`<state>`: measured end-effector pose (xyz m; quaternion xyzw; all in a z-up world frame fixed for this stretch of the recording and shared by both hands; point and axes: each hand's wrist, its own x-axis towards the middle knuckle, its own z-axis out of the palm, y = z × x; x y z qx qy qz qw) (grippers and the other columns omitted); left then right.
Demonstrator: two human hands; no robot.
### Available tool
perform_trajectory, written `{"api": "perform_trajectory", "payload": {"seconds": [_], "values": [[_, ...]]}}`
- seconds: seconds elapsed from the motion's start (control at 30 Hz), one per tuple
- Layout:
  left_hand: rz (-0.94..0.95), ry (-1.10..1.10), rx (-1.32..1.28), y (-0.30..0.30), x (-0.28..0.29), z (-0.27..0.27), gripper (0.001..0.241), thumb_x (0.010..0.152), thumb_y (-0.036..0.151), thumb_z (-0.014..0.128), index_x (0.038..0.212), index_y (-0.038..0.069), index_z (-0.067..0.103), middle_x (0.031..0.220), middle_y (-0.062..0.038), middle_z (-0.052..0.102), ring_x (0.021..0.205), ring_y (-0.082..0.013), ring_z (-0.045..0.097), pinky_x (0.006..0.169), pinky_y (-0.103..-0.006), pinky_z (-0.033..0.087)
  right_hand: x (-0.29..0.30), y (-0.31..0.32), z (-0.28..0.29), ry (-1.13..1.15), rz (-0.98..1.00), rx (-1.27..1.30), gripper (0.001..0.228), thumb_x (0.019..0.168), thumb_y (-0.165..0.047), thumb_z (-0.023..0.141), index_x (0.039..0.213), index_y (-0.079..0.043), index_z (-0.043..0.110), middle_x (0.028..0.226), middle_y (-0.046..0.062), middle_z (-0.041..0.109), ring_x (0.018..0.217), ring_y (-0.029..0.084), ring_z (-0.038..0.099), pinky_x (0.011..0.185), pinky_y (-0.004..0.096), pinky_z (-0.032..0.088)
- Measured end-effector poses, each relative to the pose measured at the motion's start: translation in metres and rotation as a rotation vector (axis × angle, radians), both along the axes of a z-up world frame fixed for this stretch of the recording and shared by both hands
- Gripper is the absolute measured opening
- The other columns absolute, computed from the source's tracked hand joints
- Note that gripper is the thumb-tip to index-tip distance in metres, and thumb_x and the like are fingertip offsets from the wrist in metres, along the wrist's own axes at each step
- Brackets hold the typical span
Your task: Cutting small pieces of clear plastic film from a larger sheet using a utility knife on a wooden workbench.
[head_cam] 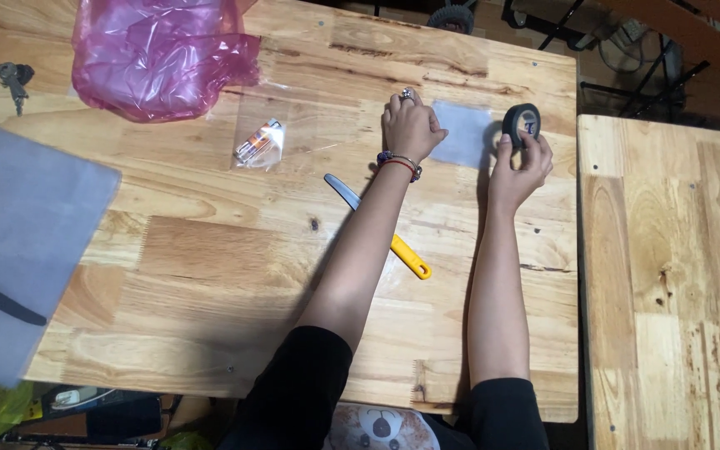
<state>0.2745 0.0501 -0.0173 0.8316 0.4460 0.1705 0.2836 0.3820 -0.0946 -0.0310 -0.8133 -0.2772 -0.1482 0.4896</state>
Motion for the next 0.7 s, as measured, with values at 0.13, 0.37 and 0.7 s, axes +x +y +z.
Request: {"api": "perform_trajectory", "payload": {"seconds": [0.13,0.37,0.7], "values": [[-0.011,-0.003,-0.044,-0.002,-0.005,0.013,0.011,0.062,0.032,0.068,0.065,0.023,0.063,0.094,-0.004,0.053,0.106,-0.0253,0.038,0.093,-0.0399,0.032,-0.020,0.003,0.026,-0.184,0.180,0.150,0.021,0.081,-0.019,0.069,0.099,-0.011,0.063,0.111,0.009,0.048,0.102,0.027,0.046,0.088,0.043,0.034],[-0.032,-0.021,-0.051,-0.004,-0.007,0.016,0.027,0.065,0.030,0.072,0.080,0.018,0.053,0.102,-0.006,0.049,0.110,-0.0258,0.036,0.095,-0.0427,0.030,-0.030,0.008,0.026,-0.278,0.289,-0.032,0.025,0.076,-0.018,0.073,0.098,-0.012,0.063,0.114,0.009,0.049,0.107,0.029,0.039,0.087,0.044,0.027],[-0.121,-0.323,0.150,0.034,-0.097,0.073,0.016,0.082,0.033,0.054,0.090,0.020,0.060,0.103,-0.004,0.054,0.056,-0.0074,0.047,0.034,-0.0158,0.034,-0.036,0.004,0.036,-0.233,0.230,-0.012,0.019,0.086,-0.029,0.058,0.095,-0.013,0.063,0.116,0.004,0.048,0.108,0.027,0.040,0.084,0.044,0.030]]}}
